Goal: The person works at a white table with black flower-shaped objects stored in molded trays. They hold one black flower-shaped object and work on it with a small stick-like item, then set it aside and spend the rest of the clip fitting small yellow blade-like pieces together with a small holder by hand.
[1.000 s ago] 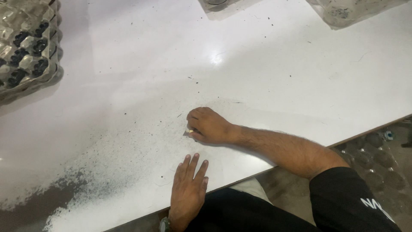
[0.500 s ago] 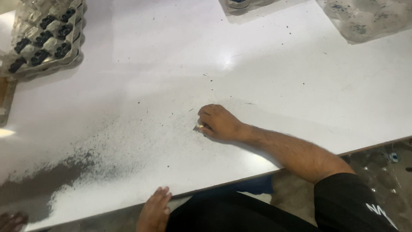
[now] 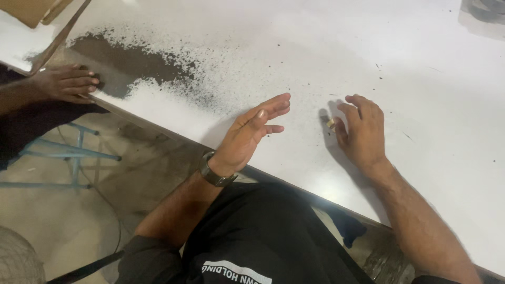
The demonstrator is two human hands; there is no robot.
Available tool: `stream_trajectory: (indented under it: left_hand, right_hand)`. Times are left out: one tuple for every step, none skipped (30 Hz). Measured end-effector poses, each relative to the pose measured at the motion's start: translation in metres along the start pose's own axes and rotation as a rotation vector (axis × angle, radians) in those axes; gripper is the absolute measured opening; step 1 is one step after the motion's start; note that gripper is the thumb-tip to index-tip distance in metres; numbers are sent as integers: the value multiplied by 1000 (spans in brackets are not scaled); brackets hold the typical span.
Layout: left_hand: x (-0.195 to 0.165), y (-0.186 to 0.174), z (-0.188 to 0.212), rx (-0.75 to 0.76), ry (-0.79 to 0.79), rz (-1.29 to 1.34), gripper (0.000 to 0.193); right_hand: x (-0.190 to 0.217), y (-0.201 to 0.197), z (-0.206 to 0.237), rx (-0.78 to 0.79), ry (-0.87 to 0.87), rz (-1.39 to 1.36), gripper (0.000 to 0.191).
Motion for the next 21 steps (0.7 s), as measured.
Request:
stream_trajectory:
  left_hand:
    - [0,3,-4,33,-5,-64,52]
    - [2,5,-7,65,-8,-127,52]
    - [5,7,-10,95,-11,-192,53]
    - [10,7,-12,121,-18,-233,51]
    - [17,9,-14,146,-27,-271,50]
    - [26,10,-14,171,-39,-306,50]
    - [33,11,-15,166,-64,-301,50]
    - [41,13,-14,162,-88,-298,50]
    - [49,13,-14,158,-114,-296,50]
    - [55,15,-14,177,-125,-267,51]
    - [62,16,-15,196,-135,-239,51]
    - [68,19,-15,214,-148,-210,52]
    - [73,20,-14,213,-190,-184,52]
    - [78,22,-14,213,-233,-157,52]
    - [83,24,-12,212,-282,-127,52]
    - [87,28,-8,228,-298,-125,52]
    - [91,30,-7,248,-308,-127,51]
    - [95,32,-8,273,-310,-134,50]
    - [99,34,-10,316,-277,-188,48]
    - [100,37,-9,356,-246,-244,46]
    - [101,40,-9,394,-214,-302,44]
  right_hand:
    - [1,-4,1,-49,-12,-1,34]
    - [2,-9,3,-50,-17,-29,35]
    - [3,-12,6,-51,-23,-58,36]
    - [5,-13,8,-49,-30,-88,37]
    - [7,-13,9,-57,-42,-114,37]
    - [9,-11,10,-63,-52,-139,37]
    - [10,-10,11,-70,-62,-164,37]
    - [11,-11,12,-83,-125,-164,38]
    - [11,-12,12,-95,-187,-164,40]
    - [11,-14,13,-110,-252,-164,42]
    - [11,-14,14,-100,-248,-192,41]
    - [11,-15,16,-87,-241,-221,40]
    - [11,-15,18,-74,-233,-249,39]
    - [9,-14,20,-62,-216,-251,38]
    - [7,-12,21,-47,-194,-255,37]
    - [6,-11,25,-25,-167,-260,36]
    - [3,-10,29,26,-111,-317,35]
    - [0,-7,30,67,-61,-373,34]
    - [-4,-4,31,105,-13,-432,34]
    - [-7,-3,32,143,-2,-513,33]
    - [-9,-2,33,180,7,-596,32]
Point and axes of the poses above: each hand's wrist, its own z-axis away from the middle knuckle, its own y-axis out of the palm, x = y × z, the point moved 1 cm from there along -z, towards the middle knuckle, and after that the axes turned 14 degrees about y, right-handed, at the moved point
